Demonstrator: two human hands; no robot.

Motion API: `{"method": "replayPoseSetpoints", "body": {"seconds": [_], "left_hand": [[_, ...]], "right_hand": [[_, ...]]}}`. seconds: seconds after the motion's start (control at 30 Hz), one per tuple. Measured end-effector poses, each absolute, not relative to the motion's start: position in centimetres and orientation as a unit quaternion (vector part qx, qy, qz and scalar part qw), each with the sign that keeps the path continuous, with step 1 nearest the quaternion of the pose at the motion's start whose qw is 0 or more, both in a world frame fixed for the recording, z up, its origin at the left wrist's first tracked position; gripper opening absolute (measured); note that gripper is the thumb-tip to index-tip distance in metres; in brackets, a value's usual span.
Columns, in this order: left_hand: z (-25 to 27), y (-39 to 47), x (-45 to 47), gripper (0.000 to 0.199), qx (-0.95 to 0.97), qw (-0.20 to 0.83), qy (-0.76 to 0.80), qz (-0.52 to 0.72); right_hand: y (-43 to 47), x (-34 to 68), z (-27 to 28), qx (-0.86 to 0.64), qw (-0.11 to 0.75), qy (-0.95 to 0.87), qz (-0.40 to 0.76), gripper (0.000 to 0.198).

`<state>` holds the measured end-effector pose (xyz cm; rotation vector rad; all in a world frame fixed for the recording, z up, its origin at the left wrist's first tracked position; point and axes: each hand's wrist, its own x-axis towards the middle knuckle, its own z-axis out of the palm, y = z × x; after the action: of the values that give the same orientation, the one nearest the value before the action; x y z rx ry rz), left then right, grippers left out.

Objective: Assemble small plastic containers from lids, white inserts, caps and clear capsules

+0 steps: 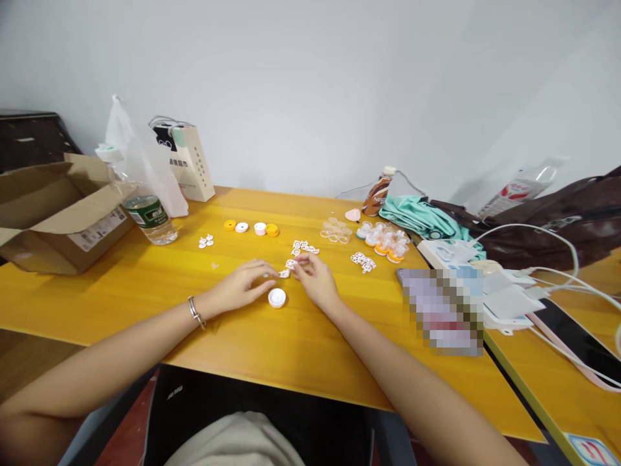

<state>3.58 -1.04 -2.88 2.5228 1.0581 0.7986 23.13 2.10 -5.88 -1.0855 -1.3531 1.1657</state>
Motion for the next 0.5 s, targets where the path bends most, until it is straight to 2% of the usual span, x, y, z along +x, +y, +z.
{"method": "replayPoseSetpoints", "body": {"seconds": [0.27,0.5], "left_hand": [[-3.5,0.6,4.1,0.02,0.888,0.093,0.384,0.234],[-3.6,0.7,4.1,0.015,0.882,0.111,0.382,0.254]], "right_hand": [[2.1,22.8,-5.7,-0.444,0.507,-0.539,0.505,0.027],[2.1,22.9,-5.8,-0.435,0.51,-0.55,0.498,0.026]]}}
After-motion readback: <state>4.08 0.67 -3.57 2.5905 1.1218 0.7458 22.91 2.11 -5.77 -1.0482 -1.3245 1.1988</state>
